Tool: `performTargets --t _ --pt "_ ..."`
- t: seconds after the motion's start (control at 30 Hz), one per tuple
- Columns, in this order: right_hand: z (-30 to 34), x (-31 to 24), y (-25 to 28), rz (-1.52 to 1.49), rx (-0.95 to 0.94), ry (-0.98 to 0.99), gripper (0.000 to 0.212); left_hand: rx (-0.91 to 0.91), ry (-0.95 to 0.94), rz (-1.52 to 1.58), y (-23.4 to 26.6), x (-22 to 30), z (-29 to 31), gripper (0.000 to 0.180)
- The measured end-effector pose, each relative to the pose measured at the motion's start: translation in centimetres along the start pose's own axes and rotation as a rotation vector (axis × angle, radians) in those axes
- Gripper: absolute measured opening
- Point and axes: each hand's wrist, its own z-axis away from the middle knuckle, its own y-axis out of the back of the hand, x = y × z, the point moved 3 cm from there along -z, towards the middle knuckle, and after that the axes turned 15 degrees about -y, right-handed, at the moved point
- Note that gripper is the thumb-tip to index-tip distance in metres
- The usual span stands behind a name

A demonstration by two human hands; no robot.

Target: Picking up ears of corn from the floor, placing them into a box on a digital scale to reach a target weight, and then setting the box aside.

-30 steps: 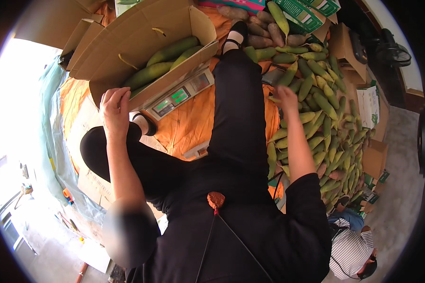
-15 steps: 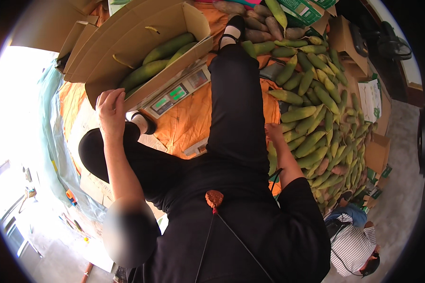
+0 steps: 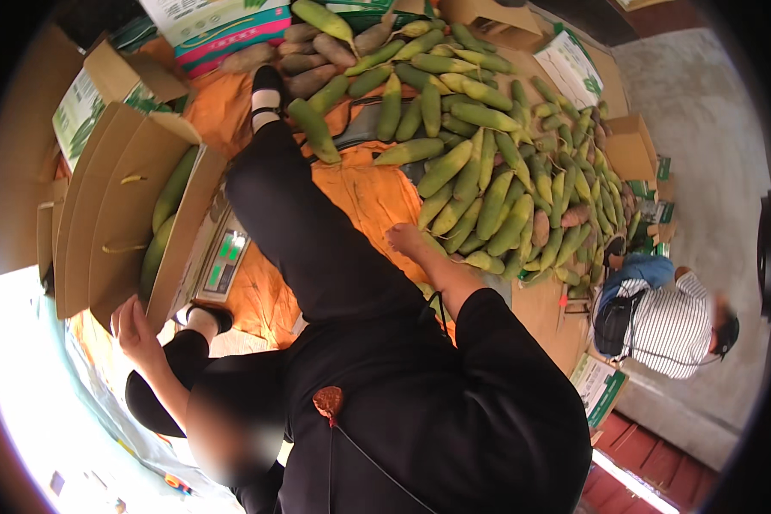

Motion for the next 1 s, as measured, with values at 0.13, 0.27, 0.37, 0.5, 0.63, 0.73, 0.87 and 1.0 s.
performTargets --t 0.13,0.27,0.37,0.5,0.63,0.73,0.87,1.0 --pt "-3.0 3.4 -0.9 0.179 0.006 0.025 0.018 -0.018 -0.037 0.012 -1.0 -0.4 -0.2 0.014" --pt "-3.6 4.3 -1.5 0.460 0.125 0.157 0.014 -0.002 -0.055 0.033 -1.1 -0.8 0.0 0.013" --pt "-1.7 0.7 -3.5 0.443 0.008 0.070 0.013 0.013 -0.041 -0.071 2.0 -1.6 1.1 0.013" --pt "-4.0 9.8 -0.5 0.706 0.447 0.456 0.015 -0.029 -0.080 0.049 -3.9 -0.1 -0.9 0.013" --pt "1.3 2.1 -0.8 0.152 0.104 0.063 0.025 -0.026 -0.039 -0.092 0.2 -2.0 0.8 0.014" --pt "2.0 1.9 -0.2 0.232 0.176 0.096 0.028 -0.028 -0.036 -0.086 -0.5 -1.7 0.7 0.014" --pt "1.4 2.7 -0.4 0.136 0.167 -0.041 0.031 -0.030 -0.027 -0.074 -1.0 -1.4 0.4 0.015" --pt "0.9 2.9 -1.0 0.084 0.104 -0.010 0.032 -0.035 -0.016 -0.055 -0.8 -1.3 0.4 0.015"
